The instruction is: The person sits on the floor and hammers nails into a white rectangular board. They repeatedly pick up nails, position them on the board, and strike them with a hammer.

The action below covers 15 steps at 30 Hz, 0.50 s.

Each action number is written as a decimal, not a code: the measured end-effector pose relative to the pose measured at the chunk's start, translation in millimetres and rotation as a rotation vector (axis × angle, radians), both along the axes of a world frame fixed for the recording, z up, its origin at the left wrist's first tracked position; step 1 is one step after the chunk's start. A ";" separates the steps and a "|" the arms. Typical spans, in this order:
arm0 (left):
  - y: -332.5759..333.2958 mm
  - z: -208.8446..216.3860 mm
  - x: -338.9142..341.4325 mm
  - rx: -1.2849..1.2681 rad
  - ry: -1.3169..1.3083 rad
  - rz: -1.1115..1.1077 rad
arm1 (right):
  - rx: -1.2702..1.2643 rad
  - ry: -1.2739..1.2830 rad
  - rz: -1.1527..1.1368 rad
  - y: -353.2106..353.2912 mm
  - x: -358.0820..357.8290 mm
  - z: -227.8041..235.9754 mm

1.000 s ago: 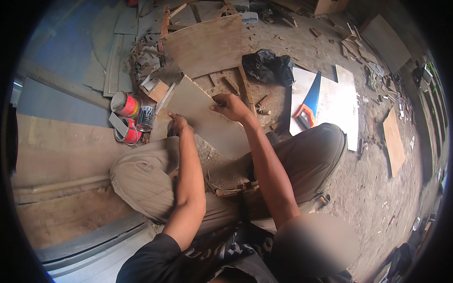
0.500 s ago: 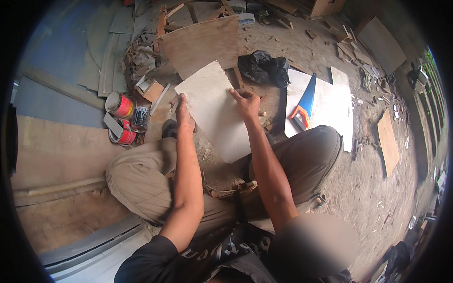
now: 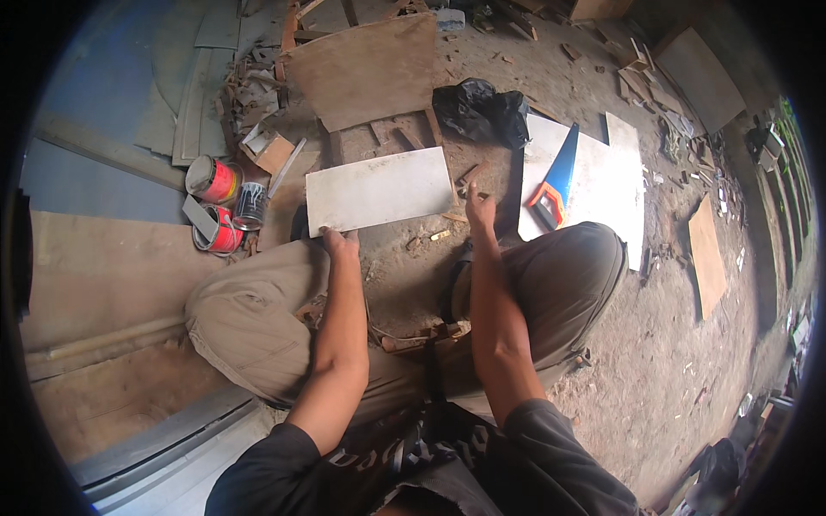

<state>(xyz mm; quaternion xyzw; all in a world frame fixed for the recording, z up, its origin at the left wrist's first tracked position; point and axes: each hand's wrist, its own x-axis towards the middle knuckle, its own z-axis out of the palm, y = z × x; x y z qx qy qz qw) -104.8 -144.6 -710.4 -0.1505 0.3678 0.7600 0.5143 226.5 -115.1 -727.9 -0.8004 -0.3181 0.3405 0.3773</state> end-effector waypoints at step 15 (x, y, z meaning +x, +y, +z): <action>-55.7 -34.8 31.6 -0.555 0.442 -0.330 | -0.084 0.179 -0.216 -62.8 22.6 -103.5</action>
